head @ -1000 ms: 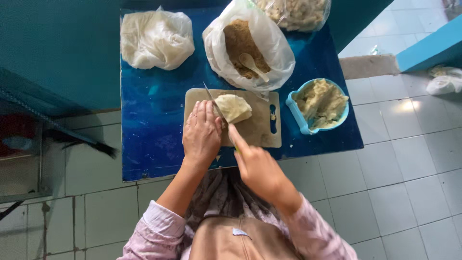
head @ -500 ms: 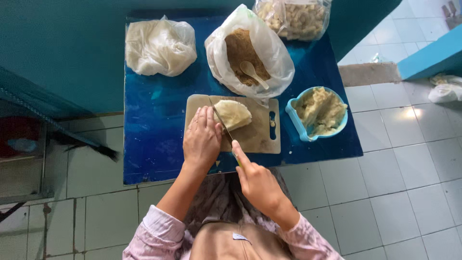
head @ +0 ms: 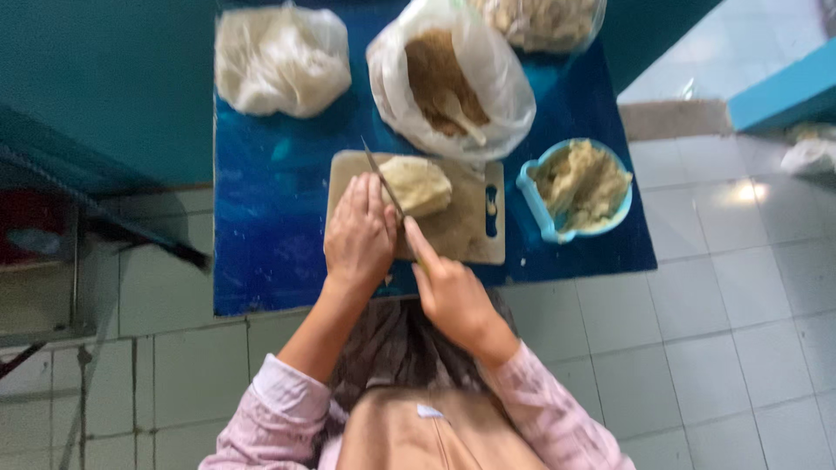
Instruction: The person presses and flattens dough on a small cutting board, stretches thin dough sheets by hand, and layers the stretched sheets onto round dough discs on the table. Near the end they pick up a knife and cut through a stacked dough piece on the board, then handle the cut pieces.
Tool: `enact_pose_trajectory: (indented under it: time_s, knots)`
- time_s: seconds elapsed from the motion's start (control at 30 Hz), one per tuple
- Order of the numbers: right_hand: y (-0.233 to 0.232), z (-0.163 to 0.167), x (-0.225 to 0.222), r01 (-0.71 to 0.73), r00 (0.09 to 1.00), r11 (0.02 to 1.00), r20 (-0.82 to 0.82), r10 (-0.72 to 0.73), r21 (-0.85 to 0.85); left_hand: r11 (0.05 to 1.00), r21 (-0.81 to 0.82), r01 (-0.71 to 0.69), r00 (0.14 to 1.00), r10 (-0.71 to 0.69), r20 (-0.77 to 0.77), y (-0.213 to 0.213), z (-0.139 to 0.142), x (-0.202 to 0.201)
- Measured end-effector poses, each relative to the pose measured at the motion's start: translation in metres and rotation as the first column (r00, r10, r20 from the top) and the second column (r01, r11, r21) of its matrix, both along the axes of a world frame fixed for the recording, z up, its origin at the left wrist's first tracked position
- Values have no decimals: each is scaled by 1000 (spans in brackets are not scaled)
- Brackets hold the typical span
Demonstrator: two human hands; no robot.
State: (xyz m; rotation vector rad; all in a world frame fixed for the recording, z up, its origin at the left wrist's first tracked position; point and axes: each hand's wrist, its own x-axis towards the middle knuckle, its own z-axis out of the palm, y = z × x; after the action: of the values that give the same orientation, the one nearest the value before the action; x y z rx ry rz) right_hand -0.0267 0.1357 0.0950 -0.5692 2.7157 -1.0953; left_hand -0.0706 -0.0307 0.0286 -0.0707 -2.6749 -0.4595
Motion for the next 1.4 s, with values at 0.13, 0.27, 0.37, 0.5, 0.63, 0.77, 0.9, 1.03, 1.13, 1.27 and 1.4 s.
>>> enact_pose_trajectory:
  time_s: [0.13,0.27,0.37,0.5,0.63,0.77,0.9,1.03,1.13,1.27,1.4]
  knots:
    - [-5,-4,-5,37,998,998,53,-39,49,1000,-9,4,1000,-4,-12,2,1,-1]
    - [37,9,60,35,996,998,85,-39,56,999,34,6,1000,-5,-11,1,-2,0]
    - [39,1,64,23,996,997,89,-30,79,998,49,37,999,-37,-12,-2,-6,1]
    - [4,-8,7,-7,1000,999,-16,7,48,997,63,49,999,-49,-4,-2,-4,6]
    - [0,6,6,-2,1000,996,11,1,93,968,220,118,990,-132,48,-11,9,7]
    - [42,21,71,14,997,998,74,-18,56,916,384,114,944,-221,245,-37,19,-9]
    - [93,33,109,113,856,989,497,-144,94,946,324,24,844,-192,500,-57,27,-38]
    - [157,48,103,-23,990,995,-142,8,-102,934,356,5,592,-290,752,-64,38,-69]
    - [210,54,69,415,864,908,-334,-377,50,868,494,41,627,-408,664,-65,39,-74]
    - [275,46,-45,576,816,686,-363,-450,444,780,623,60,705,-475,527,-58,35,-59]
    - [302,12,-151,366,919,798,-323,-228,479,455,878,-148,685,-594,423,-59,42,-43]
